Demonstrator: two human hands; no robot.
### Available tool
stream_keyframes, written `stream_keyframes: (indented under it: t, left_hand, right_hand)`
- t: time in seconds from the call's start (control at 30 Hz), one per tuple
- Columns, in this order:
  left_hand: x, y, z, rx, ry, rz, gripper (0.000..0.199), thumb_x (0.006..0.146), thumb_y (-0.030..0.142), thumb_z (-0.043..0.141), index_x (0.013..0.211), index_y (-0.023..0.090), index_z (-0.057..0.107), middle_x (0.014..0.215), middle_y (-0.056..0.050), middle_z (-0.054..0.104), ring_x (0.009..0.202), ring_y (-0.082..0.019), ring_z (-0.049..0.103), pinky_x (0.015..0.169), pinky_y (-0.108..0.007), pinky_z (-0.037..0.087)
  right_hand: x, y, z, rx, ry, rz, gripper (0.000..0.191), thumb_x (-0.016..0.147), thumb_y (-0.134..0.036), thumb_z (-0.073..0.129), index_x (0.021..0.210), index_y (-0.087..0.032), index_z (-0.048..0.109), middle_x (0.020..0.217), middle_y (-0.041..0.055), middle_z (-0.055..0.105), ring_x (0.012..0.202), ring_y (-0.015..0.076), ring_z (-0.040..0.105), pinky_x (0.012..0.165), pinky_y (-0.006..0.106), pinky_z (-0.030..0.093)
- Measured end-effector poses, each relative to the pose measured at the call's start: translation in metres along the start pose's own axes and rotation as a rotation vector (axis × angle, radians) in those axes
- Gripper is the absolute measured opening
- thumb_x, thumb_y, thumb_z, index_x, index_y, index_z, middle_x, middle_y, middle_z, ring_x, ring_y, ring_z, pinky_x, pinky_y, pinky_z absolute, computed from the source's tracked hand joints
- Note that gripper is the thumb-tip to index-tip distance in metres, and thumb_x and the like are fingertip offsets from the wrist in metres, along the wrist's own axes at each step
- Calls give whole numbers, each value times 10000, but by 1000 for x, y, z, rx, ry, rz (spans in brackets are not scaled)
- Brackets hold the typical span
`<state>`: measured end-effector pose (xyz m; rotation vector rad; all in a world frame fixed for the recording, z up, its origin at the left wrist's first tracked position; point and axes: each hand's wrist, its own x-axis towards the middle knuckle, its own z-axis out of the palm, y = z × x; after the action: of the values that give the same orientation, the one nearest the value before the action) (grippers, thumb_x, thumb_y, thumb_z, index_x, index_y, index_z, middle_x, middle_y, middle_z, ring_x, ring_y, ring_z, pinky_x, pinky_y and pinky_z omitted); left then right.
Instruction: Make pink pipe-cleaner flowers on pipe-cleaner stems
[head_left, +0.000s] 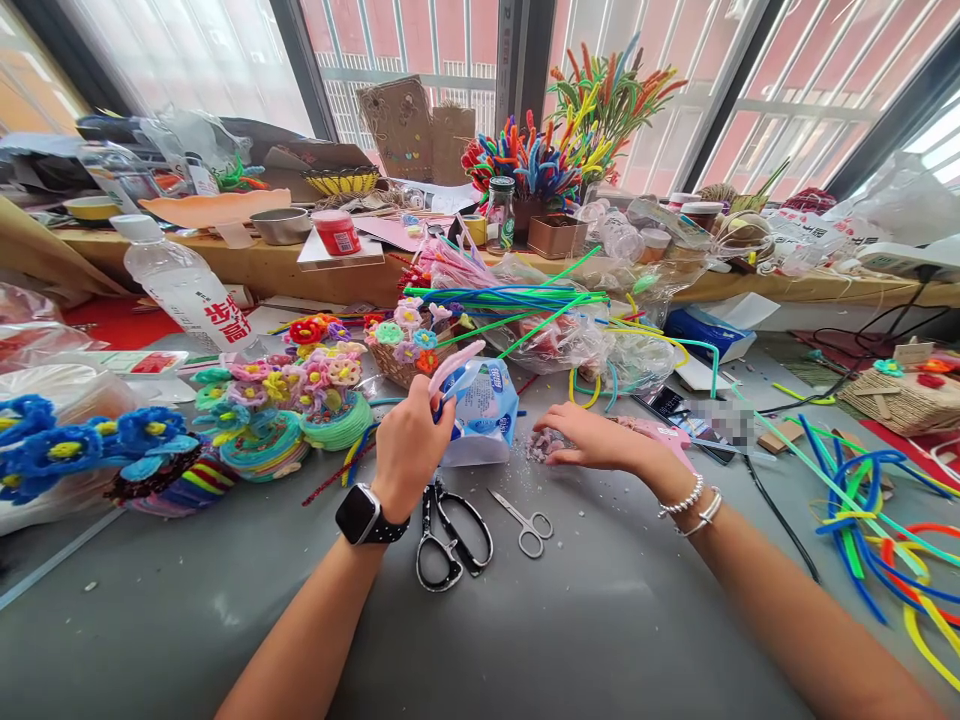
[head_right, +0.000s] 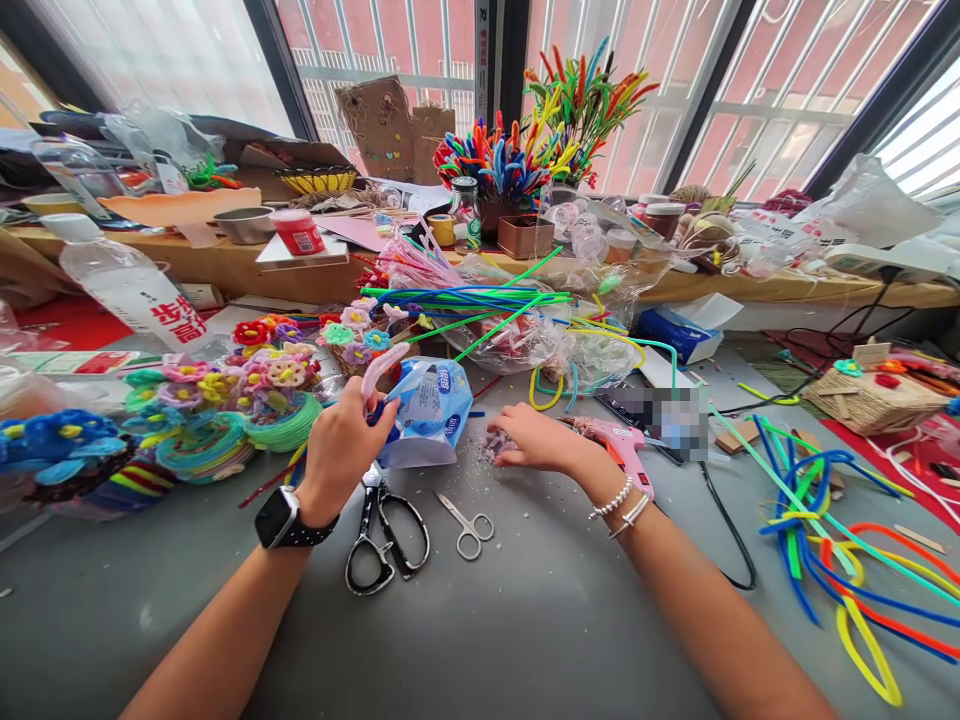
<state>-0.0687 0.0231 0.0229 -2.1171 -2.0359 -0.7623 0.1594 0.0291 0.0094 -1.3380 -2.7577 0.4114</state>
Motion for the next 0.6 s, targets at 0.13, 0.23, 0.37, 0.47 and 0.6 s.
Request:
stream_keyframes:
  t: [0.13, 0.23, 0.37, 0.47, 0.6]
  left_hand:
    - [-1, 0, 1, 10, 19, 5, 139, 769, 335, 430, 760, 198, 405, 624, 0, 585, 577, -189, 593, 475, -240, 306]
    - [-1, -1, 1, -5, 15, 9, 134, 768, 329, 430, 761, 197, 407, 631, 2, 589, 572, -187, 592, 476, -243, 310]
    - [0, 0, 0, -11, 15, 4, 136, 767, 331, 430, 763, 195, 412, 635, 0, 595, 570, -187, 592, 473, -244, 313]
    - [0, 1, 0, -9, 11, -2, 137, 766, 330, 435, 760, 195, 413, 634, 0, 595, 570, -185, 593, 468, -241, 309]
    - [0, 1, 0, 13, 8, -6, 142, 766, 334, 435, 764, 193, 419, 611, 1, 583, 572, -186, 594, 469, -236, 307]
  right_hand:
    - [2, 9, 6, -35, -31, 14, 272, 699, -124, 587, 971, -136, 571, 959, 95, 549, 835, 183, 546, 740, 281, 422]
    - [8, 14, 11, -29, -23, 28, 194, 710, -123, 573, 902, -137, 589, 898, 83, 559, 781, 166, 550, 701, 264, 421]
    - [12, 15, 12, -6, -29, 26, 113, 691, -113, 577, 795, -136, 616, 793, 64, 585, 708, 155, 548, 644, 243, 412]
    - [11, 14, 11, 21, -15, 40, 118, 679, -73, 544, 737, -139, 623, 769, 57, 598, 650, 135, 543, 604, 228, 402]
    - [12, 12, 9, 78, 3, 59, 116, 642, -53, 548, 694, -128, 621, 705, 52, 614, 626, 139, 549, 569, 224, 398]
